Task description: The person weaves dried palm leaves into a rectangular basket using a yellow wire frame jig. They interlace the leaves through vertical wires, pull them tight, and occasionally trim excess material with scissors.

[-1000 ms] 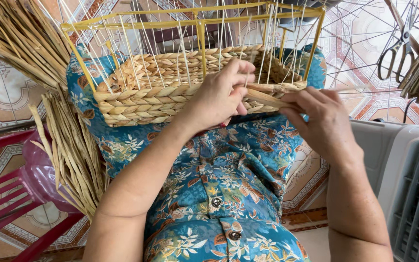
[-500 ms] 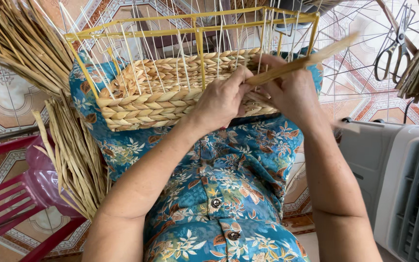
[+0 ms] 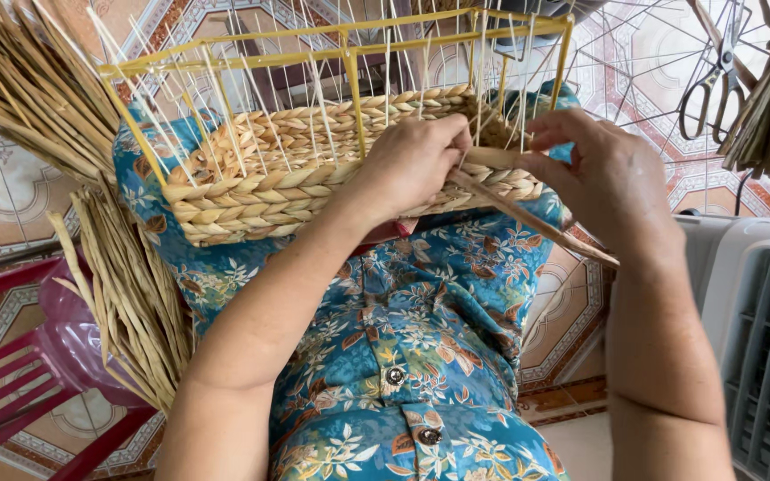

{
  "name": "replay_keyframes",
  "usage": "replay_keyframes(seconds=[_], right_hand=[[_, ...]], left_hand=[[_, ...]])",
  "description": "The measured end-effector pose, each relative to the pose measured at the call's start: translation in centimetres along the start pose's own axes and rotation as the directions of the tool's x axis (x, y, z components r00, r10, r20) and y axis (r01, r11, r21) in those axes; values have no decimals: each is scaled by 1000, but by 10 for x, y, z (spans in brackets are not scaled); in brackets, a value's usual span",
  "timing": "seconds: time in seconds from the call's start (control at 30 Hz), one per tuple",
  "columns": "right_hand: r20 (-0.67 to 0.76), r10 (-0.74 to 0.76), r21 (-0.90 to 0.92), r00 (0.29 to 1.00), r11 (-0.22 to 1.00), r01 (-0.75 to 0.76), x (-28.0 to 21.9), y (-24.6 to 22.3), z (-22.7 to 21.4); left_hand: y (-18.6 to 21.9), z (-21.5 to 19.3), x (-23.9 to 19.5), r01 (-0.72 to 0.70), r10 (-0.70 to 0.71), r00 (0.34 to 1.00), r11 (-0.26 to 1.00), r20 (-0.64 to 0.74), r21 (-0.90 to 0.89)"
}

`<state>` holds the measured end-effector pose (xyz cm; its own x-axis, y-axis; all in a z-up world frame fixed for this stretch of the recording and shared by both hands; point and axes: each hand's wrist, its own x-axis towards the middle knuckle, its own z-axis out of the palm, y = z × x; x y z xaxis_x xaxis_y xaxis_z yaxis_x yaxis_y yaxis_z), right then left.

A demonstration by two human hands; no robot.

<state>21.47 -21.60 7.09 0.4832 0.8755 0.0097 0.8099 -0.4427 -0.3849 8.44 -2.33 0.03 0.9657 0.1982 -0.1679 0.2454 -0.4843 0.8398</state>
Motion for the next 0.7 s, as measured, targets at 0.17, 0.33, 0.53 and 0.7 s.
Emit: replay_keyframes(seconds=[0.17,0.33,0.53,0.7], right_hand=[[268,223,-137,937,972,-192,8,25,2],[231,258,-148,938,962,-228,4,29,11],[-40,-82,-206,996,976,72,-28,2,-2],[38,-196,-317,980,928,197,-18,-31,-9]], left_hand=[[-8,1,-11,46,-65,996,965,-67,-257],[-13,5,-20,-117,-11,954,907,-300,-405],[-3,12,-33,-305,171,844,933,-509,-193],[-3,13,-16,-46,42,999,935,-20,-352]])
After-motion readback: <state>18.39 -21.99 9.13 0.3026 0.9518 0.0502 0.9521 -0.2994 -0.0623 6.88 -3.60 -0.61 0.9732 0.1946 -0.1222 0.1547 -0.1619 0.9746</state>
